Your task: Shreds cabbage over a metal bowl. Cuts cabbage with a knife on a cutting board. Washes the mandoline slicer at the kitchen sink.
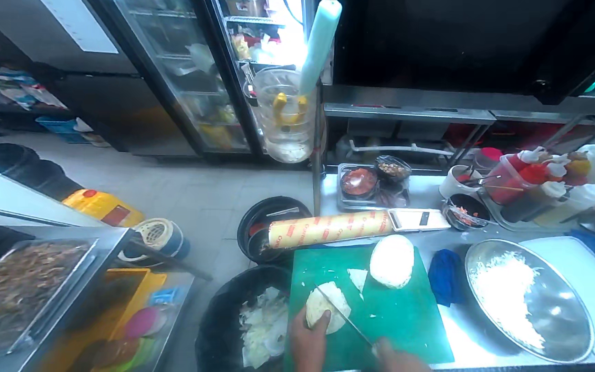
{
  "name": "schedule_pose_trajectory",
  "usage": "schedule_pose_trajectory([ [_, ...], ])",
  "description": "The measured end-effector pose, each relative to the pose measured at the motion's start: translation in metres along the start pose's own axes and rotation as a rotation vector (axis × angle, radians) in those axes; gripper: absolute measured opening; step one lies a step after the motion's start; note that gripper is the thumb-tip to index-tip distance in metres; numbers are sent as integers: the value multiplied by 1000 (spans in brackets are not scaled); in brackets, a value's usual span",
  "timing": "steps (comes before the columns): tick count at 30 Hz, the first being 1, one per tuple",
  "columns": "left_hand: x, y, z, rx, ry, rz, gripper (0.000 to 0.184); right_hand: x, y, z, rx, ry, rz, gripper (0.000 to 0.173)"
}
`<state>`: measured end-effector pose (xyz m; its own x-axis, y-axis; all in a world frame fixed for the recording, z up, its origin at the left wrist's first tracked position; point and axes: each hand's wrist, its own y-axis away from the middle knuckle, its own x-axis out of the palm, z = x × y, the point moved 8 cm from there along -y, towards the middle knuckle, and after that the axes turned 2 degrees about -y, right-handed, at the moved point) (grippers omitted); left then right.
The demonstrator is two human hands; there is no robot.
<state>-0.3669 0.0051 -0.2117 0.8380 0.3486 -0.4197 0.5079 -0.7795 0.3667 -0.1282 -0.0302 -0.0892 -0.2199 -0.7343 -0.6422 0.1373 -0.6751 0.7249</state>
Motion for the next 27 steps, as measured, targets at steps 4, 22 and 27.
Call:
schedule_pose_trajectory([
  [4,-4,-7,-4,-4,-111,3,66,3,-19,13,34,48,13,39],
  [22,-14,9,45,-317,699,319,51,19,-115,-58,40,-52,-237,50],
  [27,-23,15,47,-345,834,410,54,24,-110,-62,-2,1,-383,55],
])
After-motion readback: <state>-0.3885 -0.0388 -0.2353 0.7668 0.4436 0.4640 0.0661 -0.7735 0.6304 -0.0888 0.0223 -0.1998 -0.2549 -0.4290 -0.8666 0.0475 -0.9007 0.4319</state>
